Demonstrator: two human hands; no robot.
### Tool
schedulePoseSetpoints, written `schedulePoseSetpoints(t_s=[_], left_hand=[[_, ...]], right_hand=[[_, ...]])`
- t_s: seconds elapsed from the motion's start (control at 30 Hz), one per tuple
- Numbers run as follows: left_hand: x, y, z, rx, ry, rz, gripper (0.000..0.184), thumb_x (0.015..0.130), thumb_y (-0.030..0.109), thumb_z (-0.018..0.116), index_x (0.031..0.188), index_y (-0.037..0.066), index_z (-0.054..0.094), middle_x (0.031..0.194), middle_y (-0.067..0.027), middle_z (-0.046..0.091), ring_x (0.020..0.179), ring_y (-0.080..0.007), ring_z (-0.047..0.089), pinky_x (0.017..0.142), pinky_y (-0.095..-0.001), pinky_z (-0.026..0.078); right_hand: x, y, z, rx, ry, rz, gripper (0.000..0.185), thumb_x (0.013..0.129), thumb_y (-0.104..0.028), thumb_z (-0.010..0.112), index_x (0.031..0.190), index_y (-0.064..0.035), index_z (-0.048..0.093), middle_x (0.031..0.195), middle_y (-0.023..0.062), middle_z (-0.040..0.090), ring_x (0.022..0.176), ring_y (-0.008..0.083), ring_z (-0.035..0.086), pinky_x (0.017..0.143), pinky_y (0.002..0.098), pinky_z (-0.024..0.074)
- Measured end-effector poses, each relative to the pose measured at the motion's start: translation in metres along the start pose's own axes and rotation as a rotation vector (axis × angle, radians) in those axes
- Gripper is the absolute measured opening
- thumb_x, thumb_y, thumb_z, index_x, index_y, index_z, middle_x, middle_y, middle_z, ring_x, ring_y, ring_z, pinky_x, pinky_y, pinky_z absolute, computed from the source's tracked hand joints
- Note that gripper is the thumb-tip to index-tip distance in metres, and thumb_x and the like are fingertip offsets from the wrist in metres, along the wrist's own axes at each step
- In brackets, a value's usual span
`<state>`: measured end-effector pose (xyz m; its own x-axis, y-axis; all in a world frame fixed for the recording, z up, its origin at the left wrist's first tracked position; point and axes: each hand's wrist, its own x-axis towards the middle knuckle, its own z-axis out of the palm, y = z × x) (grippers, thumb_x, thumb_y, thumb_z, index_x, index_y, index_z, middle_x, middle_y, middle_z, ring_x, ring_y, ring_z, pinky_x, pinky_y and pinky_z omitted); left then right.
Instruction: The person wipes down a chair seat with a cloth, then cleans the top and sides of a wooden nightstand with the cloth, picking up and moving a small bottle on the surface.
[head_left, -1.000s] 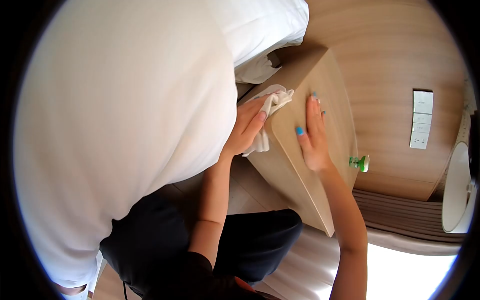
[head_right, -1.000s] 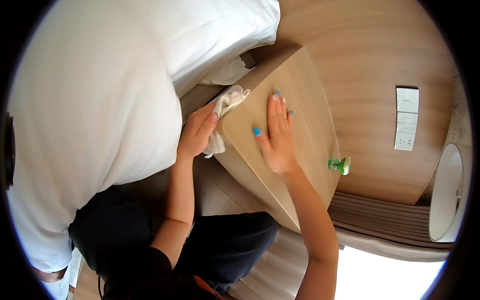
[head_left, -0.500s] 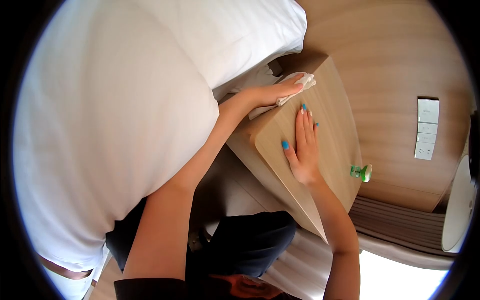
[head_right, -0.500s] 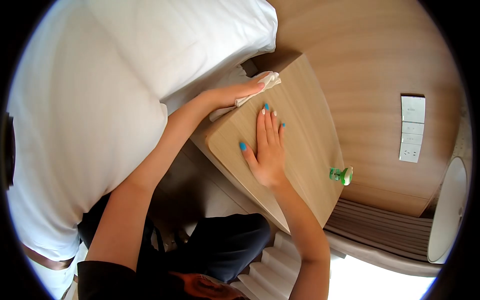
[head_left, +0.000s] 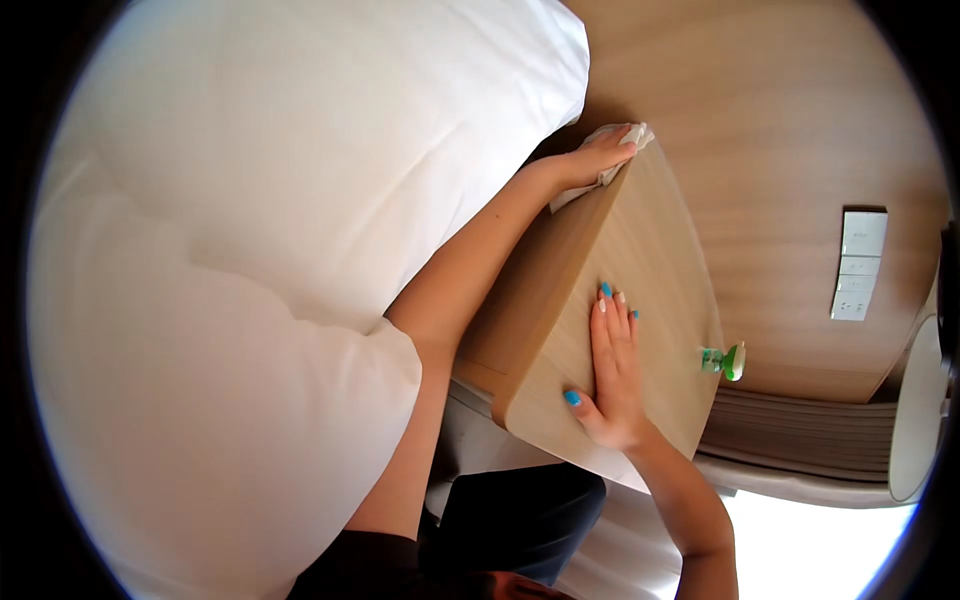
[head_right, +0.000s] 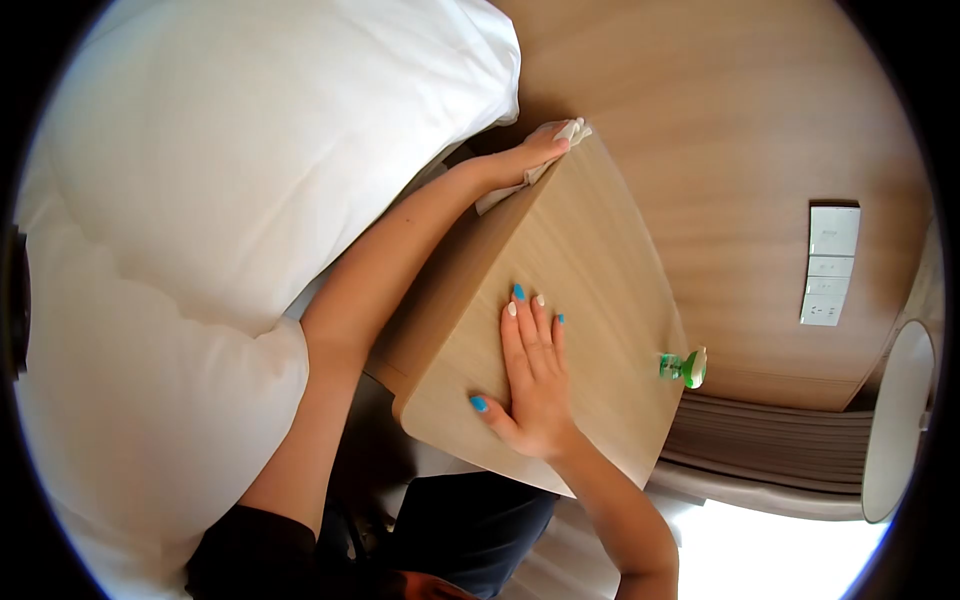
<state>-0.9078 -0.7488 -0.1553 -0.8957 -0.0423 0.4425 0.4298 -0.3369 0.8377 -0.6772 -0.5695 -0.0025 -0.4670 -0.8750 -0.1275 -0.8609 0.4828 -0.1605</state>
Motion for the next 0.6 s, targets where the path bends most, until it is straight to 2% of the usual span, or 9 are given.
schedulePoseSetpoints(t_s=[0.07, 0.17, 0.33, 0.43, 0.6], left_hand=[[-0.010, 0.004, 0.002, 0.014, 0.023, 0.001, 0.076, 0.090, 0.054, 0.034, 0.148, 0.009, 0.012, 0.155, -0.0063, 0.008, 0.142, -0.0215, 0.004, 0.114, -0.0338, 0.007], [-0.024, 0.021, 0.005, 0.034, 0.062, 0.014, 0.066, 0.095, 0.046, 0.033, 0.146, 0.006, 0.019, 0.150, -0.0125, 0.018, 0.140, -0.0227, 0.012, 0.112, -0.0337, 0.011], [-0.097, 0.043, 0.012, 0.097, 0.045, -0.037, 0.066, 0.096, 0.037, 0.037, 0.146, 0.001, 0.014, 0.153, -0.0121, 0.013, 0.141, -0.0234, 0.010, 0.113, -0.0325, 0.009], [-0.138, 0.061, 0.017, 0.059, 0.054, -0.046, 0.065, 0.096, 0.035, 0.039, 0.146, 0.002, 0.014, 0.153, -0.0125, 0.011, 0.142, -0.0235, 0.008, 0.113, -0.0327, 0.007], [-0.218, 0.101, 0.029, 0.163, 0.031, 0.039, 0.063, 0.094, 0.035, 0.039, 0.145, 0.004, 0.019, 0.152, -0.0127, 0.016, 0.141, -0.0278, 0.010, 0.113, -0.0380, 0.010]], right_hand=[[-0.001, 0.001, 0.000, 0.008, -0.009, -0.004, 0.084, 0.086, -0.050, 0.046, 0.143, 0.0060, 0.019, 0.150, 0.0224, 0.018, 0.139, 0.0390, 0.014, 0.111, 0.0502, 0.0077], [0.002, 0.002, 0.000, 0.017, 0.013, -0.003, 0.084, 0.086, -0.050, 0.046, 0.143, 0.0055, 0.019, 0.149, 0.0229, 0.019, 0.139, 0.0390, 0.014, 0.111, 0.0496, 0.0075], [0.000, 0.004, 0.002, -0.007, 0.048, -0.007, 0.079, 0.088, -0.050, 0.040, 0.144, 0.0019, 0.020, 0.150, 0.0194, 0.020, 0.139, 0.0366, 0.016, 0.111, 0.0493, 0.0081], [0.001, 0.003, 0.003, 0.004, 0.059, -0.011, 0.077, 0.088, -0.049, 0.040, 0.144, 0.0012, 0.021, 0.150, 0.0184, 0.021, 0.139, 0.0370, 0.016, 0.111, 0.0490, 0.0084], [0.000, 0.005, 0.002, -0.027, 0.047, -0.005, 0.077, 0.089, -0.050, 0.038, 0.144, 0.0011, 0.022, 0.150, 0.0182, 0.021, 0.139, 0.0371, 0.017, 0.111, 0.0493, 0.0085]])
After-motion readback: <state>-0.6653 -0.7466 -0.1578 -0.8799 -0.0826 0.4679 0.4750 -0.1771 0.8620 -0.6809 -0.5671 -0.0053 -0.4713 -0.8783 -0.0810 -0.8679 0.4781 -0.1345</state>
